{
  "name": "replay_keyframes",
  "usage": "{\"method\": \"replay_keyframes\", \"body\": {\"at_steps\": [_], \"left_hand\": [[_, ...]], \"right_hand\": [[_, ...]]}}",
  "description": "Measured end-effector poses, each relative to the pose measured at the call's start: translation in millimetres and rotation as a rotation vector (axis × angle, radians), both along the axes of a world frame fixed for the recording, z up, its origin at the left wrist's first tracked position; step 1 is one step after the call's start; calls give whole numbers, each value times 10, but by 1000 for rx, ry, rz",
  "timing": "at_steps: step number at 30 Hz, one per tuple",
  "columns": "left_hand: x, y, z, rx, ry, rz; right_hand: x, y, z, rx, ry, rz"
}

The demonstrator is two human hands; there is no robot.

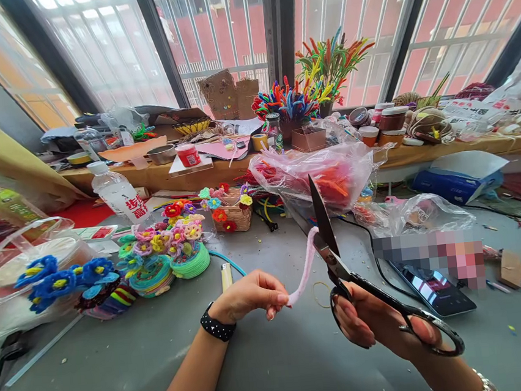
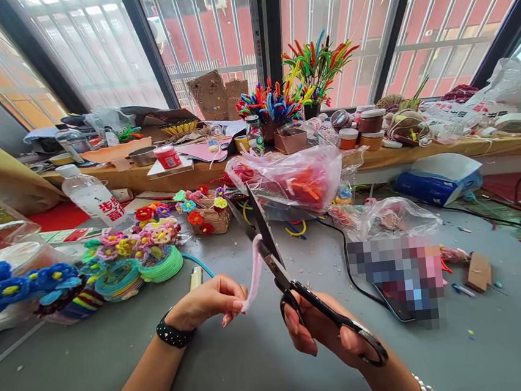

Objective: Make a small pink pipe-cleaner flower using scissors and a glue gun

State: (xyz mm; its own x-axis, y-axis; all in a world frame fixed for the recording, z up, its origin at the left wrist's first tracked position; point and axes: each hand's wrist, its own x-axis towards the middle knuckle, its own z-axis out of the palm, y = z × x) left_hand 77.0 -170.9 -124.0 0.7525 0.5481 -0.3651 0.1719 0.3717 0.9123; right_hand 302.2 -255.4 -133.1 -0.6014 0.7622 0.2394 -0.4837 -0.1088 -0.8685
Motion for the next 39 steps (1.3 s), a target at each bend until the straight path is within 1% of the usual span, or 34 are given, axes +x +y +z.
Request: {"method": "replay_keyframes", "body": {"at_steps": [3, 8, 11, 15, 17, 19, 21, 24, 26, 29, 33, 36, 39], "left_hand": [[-3, 10, 2, 0, 1, 27], [-7, 42, -4, -39, -26, 182], [-7, 54, -20, -56, -34, 216], [-7, 62, -36, -69, -36, 249], [-13, 67, -37, -80, -44, 285], [-24, 73, -30, -89, -66, 329], [-39, 75, -16, -81, -110, 378], [-53, 62, 20, -47, -232, 434], [-52, 45, 45, -27, -321, 460], [-39, 25, 66, -17, -395, 490], [-29, 25, 50, -25, -391, 471], [-23, 38, 29, -19, -349, 476], [-6, 46, 22, 6, -279, 457]], "right_hand": [[7, 2, 1, -18, 42, -32], [11, -9, 31, 3, 62, -114], [-16, -18, 34, -35, 41, -139], [-18, 14, -29, -102, 56, -277], [18, 38, -46, -107, 37, -340], [65, 51, -28, -82, -49, -395], [98, 51, 19, -47, -190, -459], [94, 55, 81, -21, -421, -518], [56, 76, 79, -28, -581, -531], [-23, 126, -4, 19, -816, -557], [-103, 164, -173, 174, -1095, -678], [-118, 165, -254, 205, -1175, -743], [-107, 169, -288, 189, -1155, -742]]}}
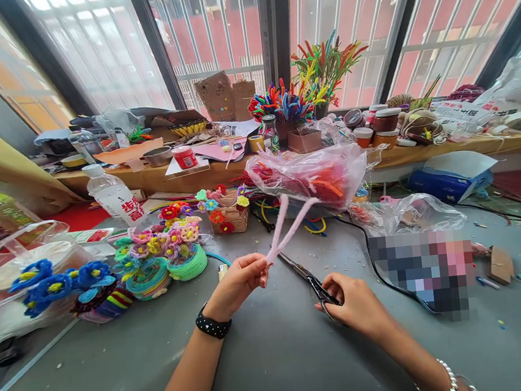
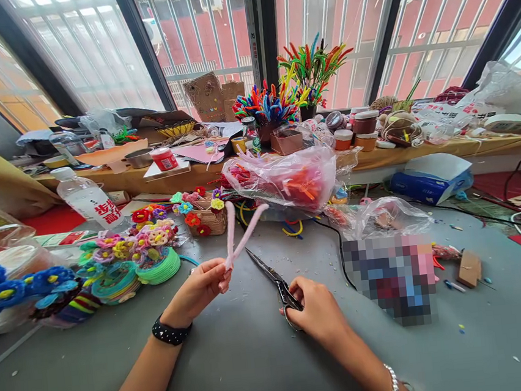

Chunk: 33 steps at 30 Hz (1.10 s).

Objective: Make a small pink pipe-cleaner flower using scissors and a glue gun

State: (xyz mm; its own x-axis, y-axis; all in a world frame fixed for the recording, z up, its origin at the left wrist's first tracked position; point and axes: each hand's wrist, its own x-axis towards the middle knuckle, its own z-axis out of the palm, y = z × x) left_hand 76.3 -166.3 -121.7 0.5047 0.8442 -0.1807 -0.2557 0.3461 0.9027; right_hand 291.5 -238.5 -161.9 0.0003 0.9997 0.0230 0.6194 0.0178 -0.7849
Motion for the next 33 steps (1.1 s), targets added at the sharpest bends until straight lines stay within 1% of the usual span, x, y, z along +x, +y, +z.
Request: {"method": "replay_keyframes", "body": {"at_steps": [4, 8, 16, 24, 30, 33], "left_hand": [[25, -8, 3, 1, 68, -51], [29, -12, -2, -4, 85, -57], [40, -10, -15, 58, 176, -51], [50, -17, -16, 84, 161, -68], [56, -22, -2, 102, 183, -62], [59, -20, 3, 138, 218, -60]], "right_hand": [[19, 11, -34, 31, 61, 53], [20, 6, -34, 56, 105, 68], [-21, -20, 96, -25, -39, 116], [-41, -27, 99, -24, -78, 133], [-37, -33, 78, -19, -90, 143], [-38, -27, 79, -9, -89, 163]]}}
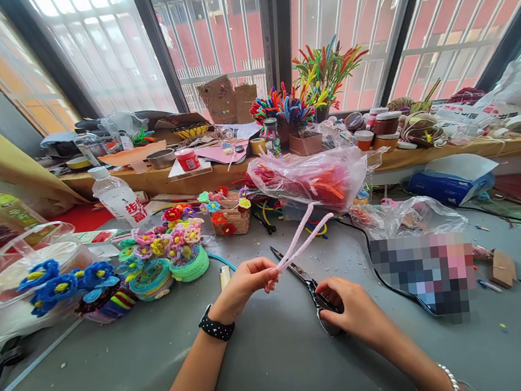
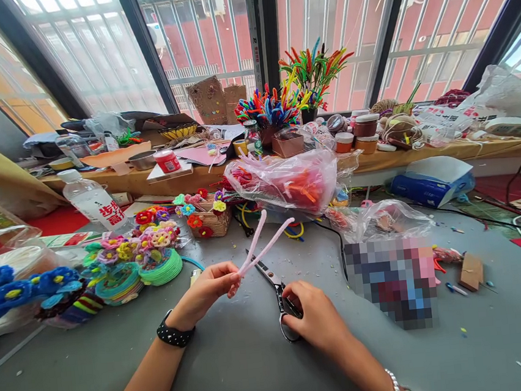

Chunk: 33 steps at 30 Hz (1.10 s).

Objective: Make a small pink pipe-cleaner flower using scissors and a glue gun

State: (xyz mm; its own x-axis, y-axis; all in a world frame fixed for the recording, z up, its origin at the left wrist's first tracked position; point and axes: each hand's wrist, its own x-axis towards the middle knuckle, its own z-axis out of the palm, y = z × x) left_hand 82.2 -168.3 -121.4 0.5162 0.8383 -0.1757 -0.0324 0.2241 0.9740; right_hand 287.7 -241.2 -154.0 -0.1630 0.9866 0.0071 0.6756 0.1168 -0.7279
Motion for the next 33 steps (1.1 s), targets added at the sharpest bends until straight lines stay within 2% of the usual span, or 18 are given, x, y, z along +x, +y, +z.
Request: {"method": "replay_keyframes", "body": {"at_steps": [3, 7, 10, 13, 19, 25, 31, 33], "left_hand": [[10, 4, -26, 68, 101, -60], [37, -11, -97, 117, 236, -222], [59, -39, -133, 132, 251, -334], [72, -57, -139, 151, 254, -383], [74, -54, -129, 161, 216, -401], [74, -54, -131, 210, 228, -423], [81, -58, -85, 247, 241, -345], [83, -53, -70, 263, 259, -279]], "right_hand": [[-15, -11, 65, 31, 66, 7], [-46, -50, 170, 25, 303, -25], [-60, -67, 172, -5, 455, -77], [-64, -63, 136, -5, 539, -143], [-61, -47, 118, -17, 614, -159], [-71, -45, 120, -17, 601, -151], [-57, -39, 125, 2, 669, -187], [-42, -38, 126, 30, 706, -222]]}}
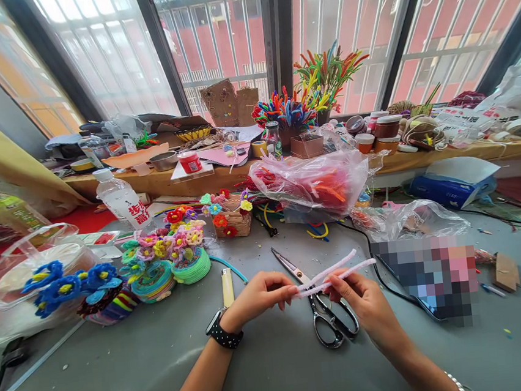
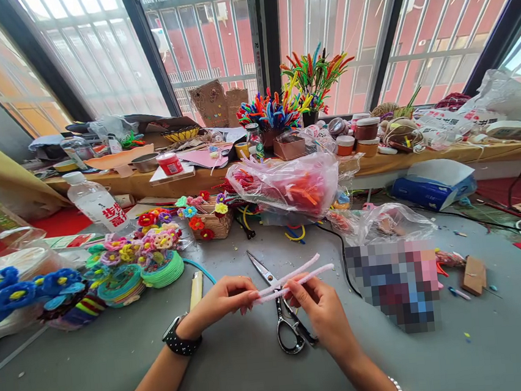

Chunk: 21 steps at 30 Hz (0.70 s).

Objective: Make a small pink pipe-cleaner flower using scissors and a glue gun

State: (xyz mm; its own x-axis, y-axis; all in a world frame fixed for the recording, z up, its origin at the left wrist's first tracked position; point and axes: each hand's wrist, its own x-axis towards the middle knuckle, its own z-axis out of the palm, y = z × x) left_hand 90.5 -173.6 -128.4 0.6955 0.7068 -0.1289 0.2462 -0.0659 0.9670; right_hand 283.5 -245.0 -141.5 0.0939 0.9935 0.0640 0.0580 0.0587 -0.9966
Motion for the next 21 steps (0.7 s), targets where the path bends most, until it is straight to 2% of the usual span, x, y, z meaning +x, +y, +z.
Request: {"method": "replay_keyframes", "body": {"at_steps": [4, 8, 11, 14, 16, 18, 21], "left_hand": [[-10, 20, 12, -1, -35, 189], [-34, 37, 12, 19, -138, 251], [-46, 38, 13, 59, -113, 167], [-45, 22, 15, 96, -38, -40], [-41, 2, 25, 92, -26, -128], [-42, -19, 44, 61, -68, -112], [-57, -35, 71, -30, -252, 12]], "right_hand": [[23, 3, 14, 20, 19, -20], [19, -10, 45, 81, -48, 45], [15, -29, 69, 165, -86, 127], [20, -44, 80, 191, -121, 190], [23, -52, 83, 161, -125, 194], [18, -59, 91, 124, -112, 192], [-4, -66, 112, 108, -143, 207]]}}
